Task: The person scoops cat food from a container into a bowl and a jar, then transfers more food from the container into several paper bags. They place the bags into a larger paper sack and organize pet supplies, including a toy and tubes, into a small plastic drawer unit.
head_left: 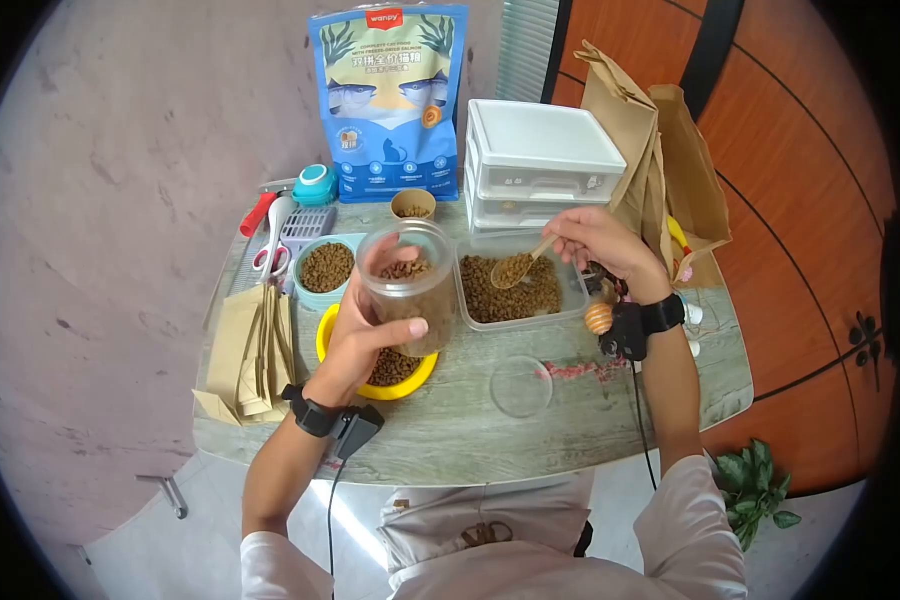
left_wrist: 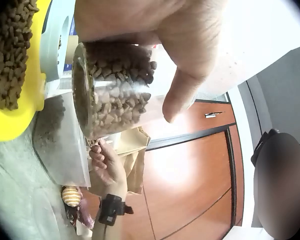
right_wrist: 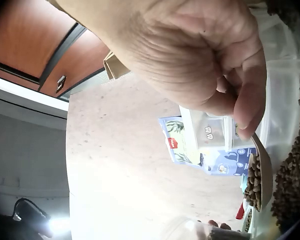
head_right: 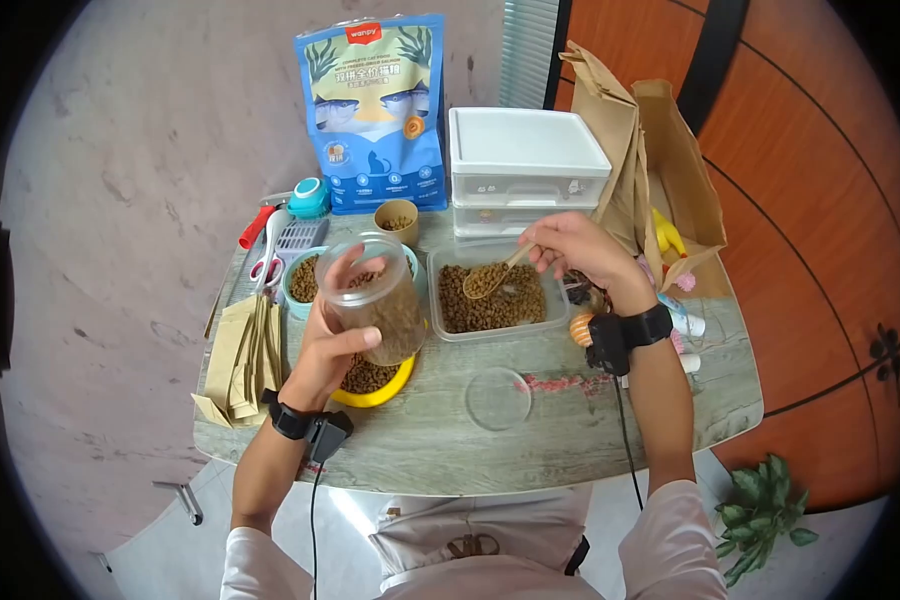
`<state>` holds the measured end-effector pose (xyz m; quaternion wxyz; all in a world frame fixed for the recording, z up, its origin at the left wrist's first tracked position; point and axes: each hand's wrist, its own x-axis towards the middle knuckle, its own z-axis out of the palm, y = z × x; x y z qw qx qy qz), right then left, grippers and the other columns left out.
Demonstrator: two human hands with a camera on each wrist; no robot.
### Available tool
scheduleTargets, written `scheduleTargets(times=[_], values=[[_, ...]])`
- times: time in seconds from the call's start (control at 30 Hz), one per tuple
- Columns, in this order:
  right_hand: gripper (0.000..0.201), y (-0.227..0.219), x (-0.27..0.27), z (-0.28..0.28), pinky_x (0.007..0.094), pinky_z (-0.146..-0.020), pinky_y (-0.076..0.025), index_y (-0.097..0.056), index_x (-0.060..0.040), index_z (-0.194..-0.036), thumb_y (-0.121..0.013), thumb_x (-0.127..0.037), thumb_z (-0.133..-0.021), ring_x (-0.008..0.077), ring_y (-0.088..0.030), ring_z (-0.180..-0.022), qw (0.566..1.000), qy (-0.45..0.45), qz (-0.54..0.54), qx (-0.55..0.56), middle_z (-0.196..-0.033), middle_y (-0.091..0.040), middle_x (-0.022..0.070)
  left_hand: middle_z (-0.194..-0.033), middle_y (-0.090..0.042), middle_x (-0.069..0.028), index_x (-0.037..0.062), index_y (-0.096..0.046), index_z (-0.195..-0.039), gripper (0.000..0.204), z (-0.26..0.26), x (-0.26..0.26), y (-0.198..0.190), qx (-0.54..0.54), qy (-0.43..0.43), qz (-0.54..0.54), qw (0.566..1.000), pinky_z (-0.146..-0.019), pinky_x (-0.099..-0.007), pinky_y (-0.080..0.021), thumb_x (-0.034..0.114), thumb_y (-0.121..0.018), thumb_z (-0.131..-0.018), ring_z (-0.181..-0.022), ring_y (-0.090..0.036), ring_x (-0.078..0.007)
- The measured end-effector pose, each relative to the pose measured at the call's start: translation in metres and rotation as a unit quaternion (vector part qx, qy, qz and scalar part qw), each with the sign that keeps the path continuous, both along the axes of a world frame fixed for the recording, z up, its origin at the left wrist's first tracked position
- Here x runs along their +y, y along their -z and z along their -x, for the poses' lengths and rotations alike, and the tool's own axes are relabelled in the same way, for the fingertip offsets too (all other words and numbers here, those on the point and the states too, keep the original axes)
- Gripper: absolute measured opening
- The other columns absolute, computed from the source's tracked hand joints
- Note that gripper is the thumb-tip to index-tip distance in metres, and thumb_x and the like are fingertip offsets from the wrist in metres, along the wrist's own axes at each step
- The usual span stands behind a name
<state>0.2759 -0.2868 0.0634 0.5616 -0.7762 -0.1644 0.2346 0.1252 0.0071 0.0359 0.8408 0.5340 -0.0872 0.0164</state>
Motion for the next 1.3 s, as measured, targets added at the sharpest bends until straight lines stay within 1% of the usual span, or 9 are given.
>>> scheduleTargets(times=[0.2,0.4,0.63,0.7,0.9,0.97,1.1,1.2,1.3], values=[[0.024,-0.004,-0.001,-0.003,0.0187,-0.049,-0.044,-0.065,-0.0008,-0.096,-0.052,-0.021,-0.094,0.0072,-0.059,-0.061,1.0,-0.018,-0.002,0.013,-0.073,-0.061,0.0021,-0.132,-0.044,-0.0092,0.0074,-0.029,-0.141,0.1,0.002,-0.005,0.001,-0.023,-0.004,-0.061,0.998,-0.108,-0.034,-0.03,0.006,-0.082,-0.057,-0.126,-0.04,-0.0208],[0.025,-0.01,0.001,-0.003,0.019,-0.047,-0.043,-0.065,0.0,-0.094,-0.052,-0.022,-0.093,0.0072,-0.057,-0.058,0.999,0.018,-0.046,0.008,-0.072,-0.059,0.0016,-0.131,-0.044,-0.0099,0.0061,-0.03,-0.141,0.104,0.001,-0.006,0.008,-0.102,-0.006,-0.207,0.973,-0.108,-0.0346,-0.029,0.007,-0.086,-0.054,-0.126,-0.039,-0.0219],[0.024,-0.011,0.004,0.0,0.0165,-0.044,-0.041,-0.064,0.0,-0.092,-0.051,-0.021,-0.094,0.0048,-0.053,-0.052,0.997,0.046,-0.064,0.006,-0.067,-0.057,-0.0008,-0.131,-0.045,-0.0093,0.0069,-0.03,-0.141,0.104,0.0,-0.006,0.007,-0.105,-0.004,-0.222,0.969,-0.109,-0.0346,-0.029,0.006,-0.085,-0.054,-0.127,-0.039,-0.0219],[0.024,-0.01,0.004,-0.001,0.0165,-0.044,-0.041,-0.064,0.0,-0.092,-0.051,-0.021,-0.094,0.0048,-0.053,-0.052,0.997,0.047,-0.063,0.005,-0.067,-0.057,-0.0007,-0.131,-0.045,-0.0088,0.0078,-0.03,-0.141,0.104,0.002,-0.009,0.008,-0.035,-0.003,-0.123,0.992,-0.109,-0.0344,-0.029,0.006,-0.085,-0.054,-0.127,-0.039,-0.0216],[0.024,-0.01,0.004,-0.001,0.0156,-0.044,-0.04,-0.064,0.0,-0.095,-0.052,-0.02,-0.094,0.0041,-0.053,-0.057,0.991,0.067,-0.116,-0.006,-0.071,-0.056,-0.0011,-0.132,-0.044,-0.0113,0.0082,-0.029,-0.142,0.1,0.001,-0.004,0.013,-0.011,0.034,-0.148,0.988,-0.107,-0.035,-0.031,0.008,-0.084,-0.058,-0.127,-0.039,-0.0228],[0.025,-0.011,0.006,0.002,0.0155,-0.045,-0.041,-0.063,0.0001,-0.097,-0.052,-0.022,-0.094,0.0038,-0.054,-0.059,0.982,0.064,-0.178,-0.013,-0.072,-0.056,-0.0018,-0.133,-0.043,-0.0119,0.0078,-0.029,-0.142,0.1,0.003,-0.007,0.009,-0.009,0.043,-0.163,0.986,-0.107,-0.0351,-0.031,0.009,-0.084,-0.059,-0.127,-0.039,-0.0231],[0.026,-0.032,0.022,0.03,0.0153,-0.046,-0.041,-0.064,-0.0001,-0.099,-0.052,-0.023,-0.095,0.0035,-0.054,-0.06,0.978,0.087,-0.189,-0.018,-0.073,-0.056,-0.0016,-0.133,-0.042,-0.0126,0.0064,-0.028,-0.142,0.1,0.003,-0.009,0.013,-0.027,0.06,-0.199,0.978,-0.106,-0.0352,-0.032,0.01,-0.084,-0.06,-0.126,-0.04,-0.023],[0.029,-0.036,0.036,0.05,0.0165,-0.049,-0.043,-0.064,0.0005,-0.103,-0.051,-0.025,-0.095,0.005,-0.057,-0.063,0.979,0.052,-0.196,-0.037,-0.076,-0.06,0.001,-0.135,-0.042,-0.0121,0.0043,-0.027,-0.142,0.099,0.003,-0.011,0.014,-0.018,0.06,-0.193,0.979,-0.108,-0.0358,-0.03,0.01,-0.084,-0.06,-0.127,-0.039,-0.0225],[0.03,-0.037,0.049,0.067,0.0195,-0.054,-0.048,-0.065,-0.0001,-0.107,-0.054,-0.025,-0.094,0.0087,-0.062,-0.072,0.985,-0.036,-0.156,-0.06,-0.086,-0.066,0.0055,-0.136,-0.041,-0.0118,0.0031,-0.027,-0.141,0.1,0.006,-0.015,0.01,0.001,0.054,-0.15,0.987,-0.11,-0.0355,-0.026,0.008,-0.083,-0.059,-0.128,-0.038,-0.0224]])
